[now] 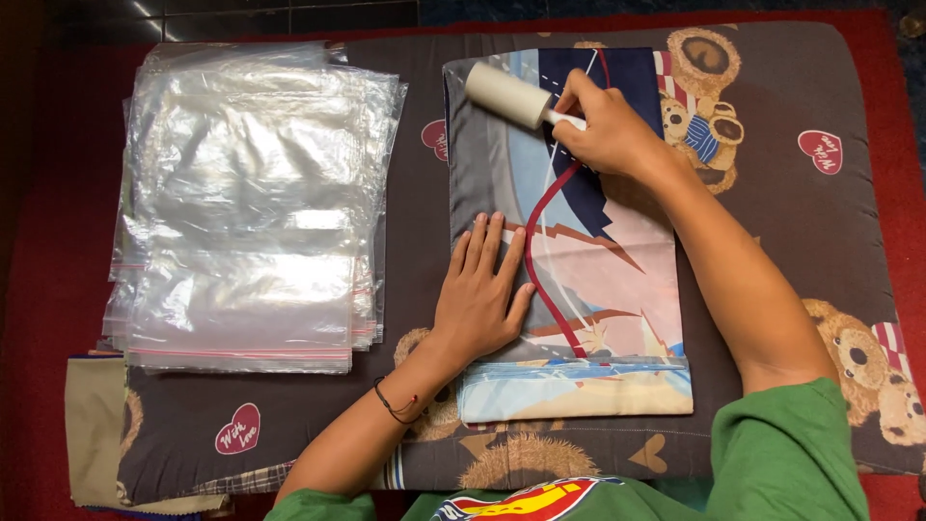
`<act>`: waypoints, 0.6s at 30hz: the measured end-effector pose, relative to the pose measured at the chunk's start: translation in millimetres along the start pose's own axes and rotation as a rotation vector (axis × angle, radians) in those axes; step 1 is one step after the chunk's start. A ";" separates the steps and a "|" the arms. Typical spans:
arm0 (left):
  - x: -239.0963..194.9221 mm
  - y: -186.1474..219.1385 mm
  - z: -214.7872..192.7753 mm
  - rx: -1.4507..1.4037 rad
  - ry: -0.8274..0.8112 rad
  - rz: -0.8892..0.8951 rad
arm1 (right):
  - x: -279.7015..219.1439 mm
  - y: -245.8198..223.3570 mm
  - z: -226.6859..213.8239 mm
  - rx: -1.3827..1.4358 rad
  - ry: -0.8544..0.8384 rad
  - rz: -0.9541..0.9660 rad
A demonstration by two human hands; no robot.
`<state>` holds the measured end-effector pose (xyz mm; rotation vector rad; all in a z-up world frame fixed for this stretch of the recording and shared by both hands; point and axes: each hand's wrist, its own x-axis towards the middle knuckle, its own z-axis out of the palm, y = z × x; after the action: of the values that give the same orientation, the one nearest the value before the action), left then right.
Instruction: The person uses a white lint roller to roll over a folded patterned cloth on a brown teddy bear patterned mat. They repeatedly roll the cloth, fold it, and continue rolling until the cloth is compact. Finally, they place the rolled cloth into a clear plastic zip-top bag.
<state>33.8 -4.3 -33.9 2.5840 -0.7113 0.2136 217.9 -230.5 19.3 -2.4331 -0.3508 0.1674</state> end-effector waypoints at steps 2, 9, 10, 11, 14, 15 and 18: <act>-0.3 -0.3 0.2 -0.005 -0.002 -0.004 | 2.3 2.7 6.1 -0.026 0.034 -0.003; -1.2 -2.8 5.0 -0.007 0.004 -0.008 | -9.6 -23.1 47.7 -0.088 0.088 -0.005; -1.0 -3.1 4.0 -0.008 0.007 -0.009 | -14.5 -34.0 52.0 -0.090 0.088 -0.007; -0.7 -3.3 2.8 -0.037 0.020 -0.009 | -19.8 -44.9 56.1 -0.113 0.059 -0.032; 1.4 -5.3 -2.3 -0.176 0.094 -0.023 | -25.5 -58.5 74.5 -0.106 0.005 -0.077; 1.7 -6.1 -4.1 -0.285 0.150 -0.039 | -26.1 -59.8 82.3 -0.074 -0.025 -0.096; 2.7 -15.2 0.5 -0.437 0.300 -0.044 | -43.0 -75.7 77.9 0.113 -0.025 -0.085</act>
<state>44.0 5.9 -39.4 2.0915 -0.5219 0.3764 144.9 -139.9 8.7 -2.3020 -0.4435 0.1751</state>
